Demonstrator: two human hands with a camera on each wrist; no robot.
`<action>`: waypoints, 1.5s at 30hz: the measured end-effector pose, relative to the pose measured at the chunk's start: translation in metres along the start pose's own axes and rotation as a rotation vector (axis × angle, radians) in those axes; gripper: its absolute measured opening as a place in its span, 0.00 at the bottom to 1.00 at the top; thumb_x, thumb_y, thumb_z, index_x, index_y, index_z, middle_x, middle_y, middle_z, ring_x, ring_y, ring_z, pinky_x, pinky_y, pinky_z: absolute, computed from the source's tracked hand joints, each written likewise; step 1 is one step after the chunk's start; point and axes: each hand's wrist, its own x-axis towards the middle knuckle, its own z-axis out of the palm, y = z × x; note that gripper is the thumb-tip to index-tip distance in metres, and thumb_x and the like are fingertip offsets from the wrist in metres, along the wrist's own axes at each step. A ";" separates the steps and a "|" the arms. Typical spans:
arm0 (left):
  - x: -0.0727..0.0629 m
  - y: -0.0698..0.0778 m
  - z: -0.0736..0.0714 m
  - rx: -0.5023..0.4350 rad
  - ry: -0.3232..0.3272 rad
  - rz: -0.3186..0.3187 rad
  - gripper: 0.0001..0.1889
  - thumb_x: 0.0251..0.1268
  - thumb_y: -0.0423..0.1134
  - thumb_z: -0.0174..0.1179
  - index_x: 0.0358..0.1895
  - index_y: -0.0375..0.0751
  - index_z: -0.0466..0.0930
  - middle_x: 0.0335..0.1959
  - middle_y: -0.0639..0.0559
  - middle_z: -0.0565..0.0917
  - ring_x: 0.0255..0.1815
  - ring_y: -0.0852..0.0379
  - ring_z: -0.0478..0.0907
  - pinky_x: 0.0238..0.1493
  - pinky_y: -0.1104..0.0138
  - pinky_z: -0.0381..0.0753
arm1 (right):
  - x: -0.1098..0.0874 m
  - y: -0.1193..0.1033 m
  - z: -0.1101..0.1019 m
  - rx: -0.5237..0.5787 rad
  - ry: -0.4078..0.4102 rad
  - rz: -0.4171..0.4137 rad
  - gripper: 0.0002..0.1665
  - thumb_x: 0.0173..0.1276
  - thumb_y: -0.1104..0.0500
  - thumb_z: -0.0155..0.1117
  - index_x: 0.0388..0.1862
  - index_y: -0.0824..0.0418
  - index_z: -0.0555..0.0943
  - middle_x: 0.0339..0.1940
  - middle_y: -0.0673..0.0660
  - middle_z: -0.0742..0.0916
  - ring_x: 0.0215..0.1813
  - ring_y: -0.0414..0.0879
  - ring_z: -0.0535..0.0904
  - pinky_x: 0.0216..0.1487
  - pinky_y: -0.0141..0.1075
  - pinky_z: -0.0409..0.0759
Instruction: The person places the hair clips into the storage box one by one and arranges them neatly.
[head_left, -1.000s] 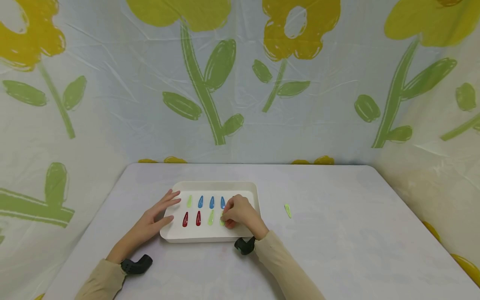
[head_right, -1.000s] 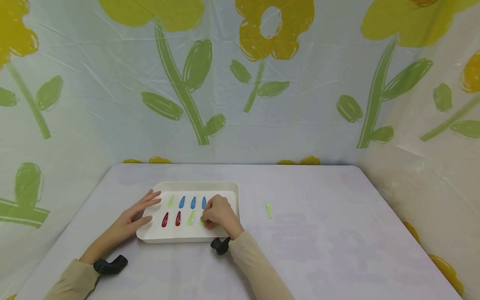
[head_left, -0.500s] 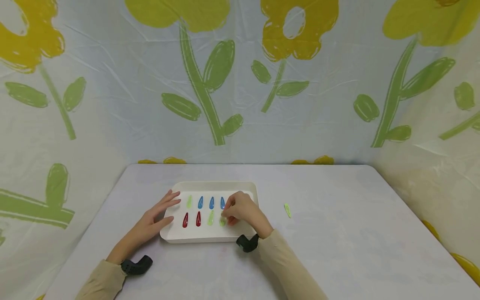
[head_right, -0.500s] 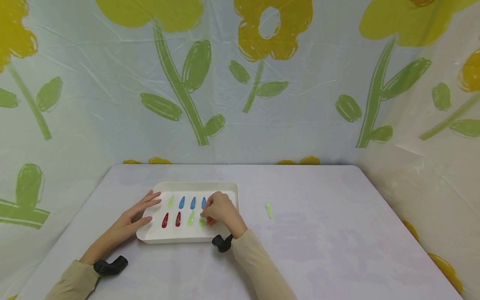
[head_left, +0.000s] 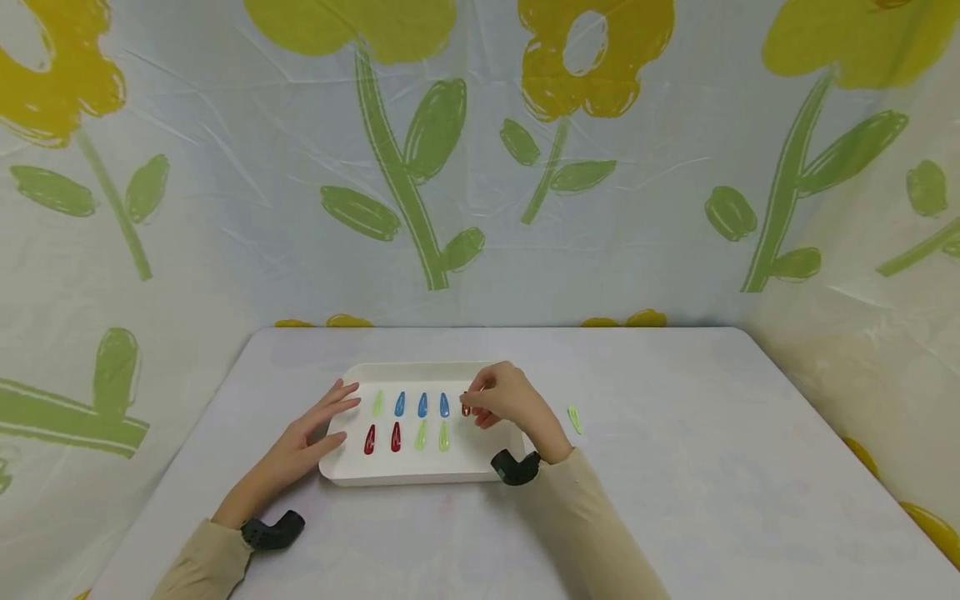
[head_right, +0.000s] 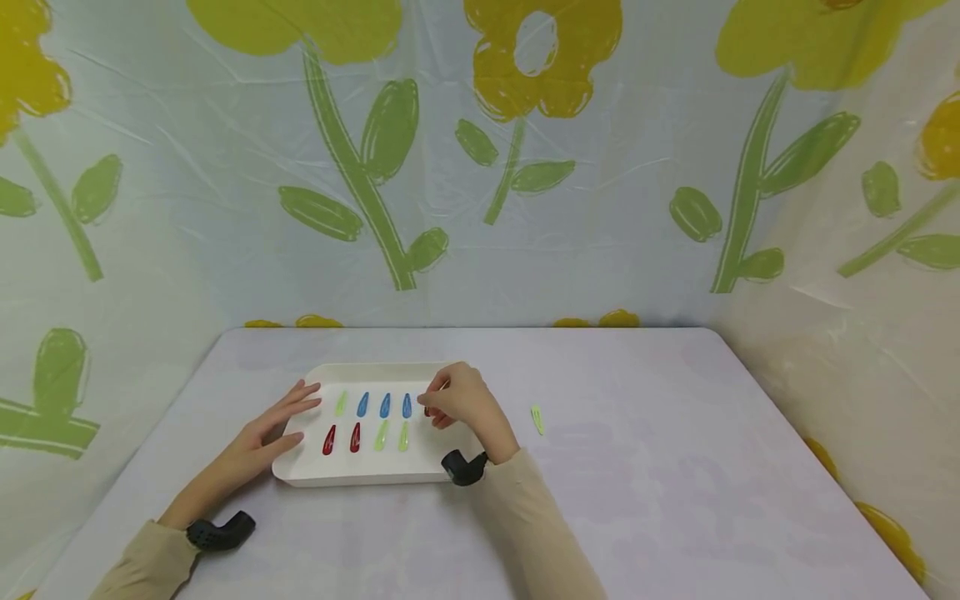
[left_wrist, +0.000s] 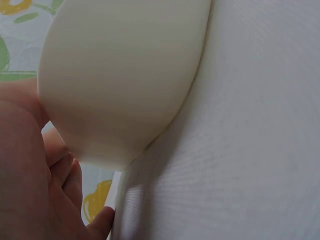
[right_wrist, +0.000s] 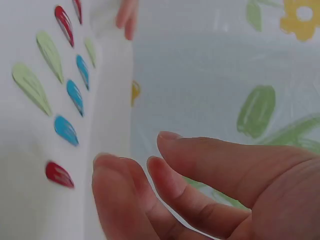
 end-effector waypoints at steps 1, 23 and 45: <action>0.000 0.000 0.000 0.002 0.001 -0.001 0.26 0.69 0.27 0.58 0.70 0.35 0.69 0.78 0.43 0.59 0.81 0.43 0.38 0.70 0.82 0.40 | 0.000 0.001 -0.004 -0.008 0.017 0.003 0.08 0.65 0.62 0.69 0.31 0.66 0.81 0.26 0.63 0.87 0.21 0.48 0.84 0.29 0.41 0.86; 0.001 -0.002 0.000 0.004 0.003 0.005 0.26 0.69 0.28 0.58 0.70 0.37 0.69 0.78 0.45 0.60 0.81 0.43 0.39 0.70 0.81 0.40 | -0.008 0.055 -0.097 -0.049 0.147 0.138 0.12 0.65 0.59 0.69 0.37 0.69 0.82 0.28 0.62 0.87 0.25 0.47 0.82 0.32 0.39 0.85; 0.000 -0.002 0.000 0.007 0.007 0.016 0.26 0.69 0.26 0.58 0.70 0.34 0.69 0.77 0.43 0.60 0.80 0.41 0.39 0.70 0.81 0.40 | -0.016 0.094 -0.111 -0.030 0.018 0.329 0.10 0.60 0.62 0.73 0.32 0.66 0.81 0.19 0.55 0.85 0.21 0.42 0.79 0.26 0.33 0.78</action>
